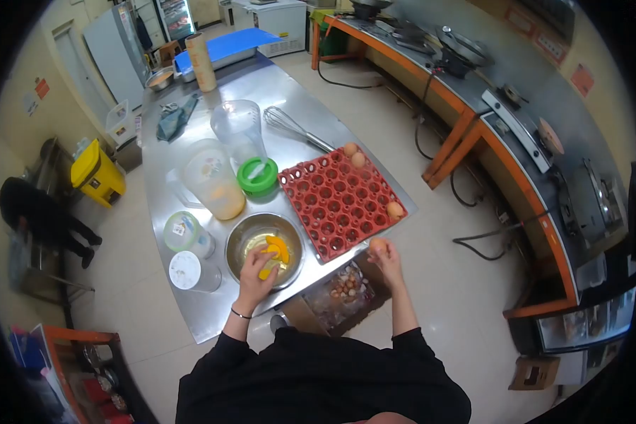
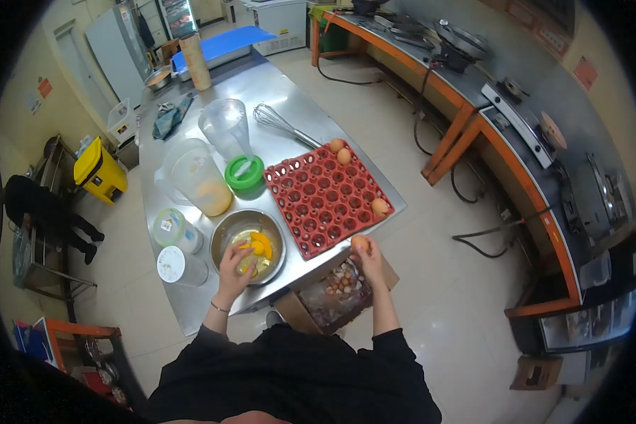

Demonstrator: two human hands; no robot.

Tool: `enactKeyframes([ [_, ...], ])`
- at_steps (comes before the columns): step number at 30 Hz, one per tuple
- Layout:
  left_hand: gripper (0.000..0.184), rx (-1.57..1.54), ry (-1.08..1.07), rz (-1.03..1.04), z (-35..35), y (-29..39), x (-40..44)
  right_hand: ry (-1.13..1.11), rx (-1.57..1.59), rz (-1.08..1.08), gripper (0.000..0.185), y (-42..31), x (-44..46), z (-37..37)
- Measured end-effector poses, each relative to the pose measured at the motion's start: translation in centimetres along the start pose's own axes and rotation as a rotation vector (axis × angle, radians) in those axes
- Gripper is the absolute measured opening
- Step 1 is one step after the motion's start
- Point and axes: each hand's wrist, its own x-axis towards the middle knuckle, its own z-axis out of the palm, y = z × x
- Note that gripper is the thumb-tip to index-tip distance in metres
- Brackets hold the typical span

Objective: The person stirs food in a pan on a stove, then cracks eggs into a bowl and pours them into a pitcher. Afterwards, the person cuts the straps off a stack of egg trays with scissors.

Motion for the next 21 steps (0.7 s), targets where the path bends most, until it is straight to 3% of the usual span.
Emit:
enactKeyframes([
  [1,0.027,0.006,0.004,0.005,0.0,-0.1,0.2,0.037,0.023,0.048,0.04,1.6,-0.7,-0.2],
  [4,0.027,0.016,-0.011,0.002,-0.2,0.5,0.4,0.145,-0.686,-0.353,0.041,2.3,-2.2,1.2],
  [7,0.026,-0.019,-0.033,-0.017,0.2,0.4,0.2,0.293,-0.716,-0.638,0.038,3.4,-1.0,2.5],
  [11,0.025,0.016,-0.031,0.058,0.3,0.7,0.2,0.359,-0.767,-0.695,0.033,6.1,1.1,2.6],
  [14,0.026,0.001,-0.029,0.033,0.0,0.9,0.1,0.181,0.199,0.032,0.03,5.3,1.1,2.2],
  [17,0.028,-0.217,-0.07,-0.095,1.0,0.1,-0.2,-0.166,0.731,0.341,0.033,-0.9,-2.1,3.4],
  [21,0.051,-0.534,-0.333,-0.251,1.4,1.9,1.5,-0.441,0.539,0.449,0.041,-4.9,-3.1,7.8],
])
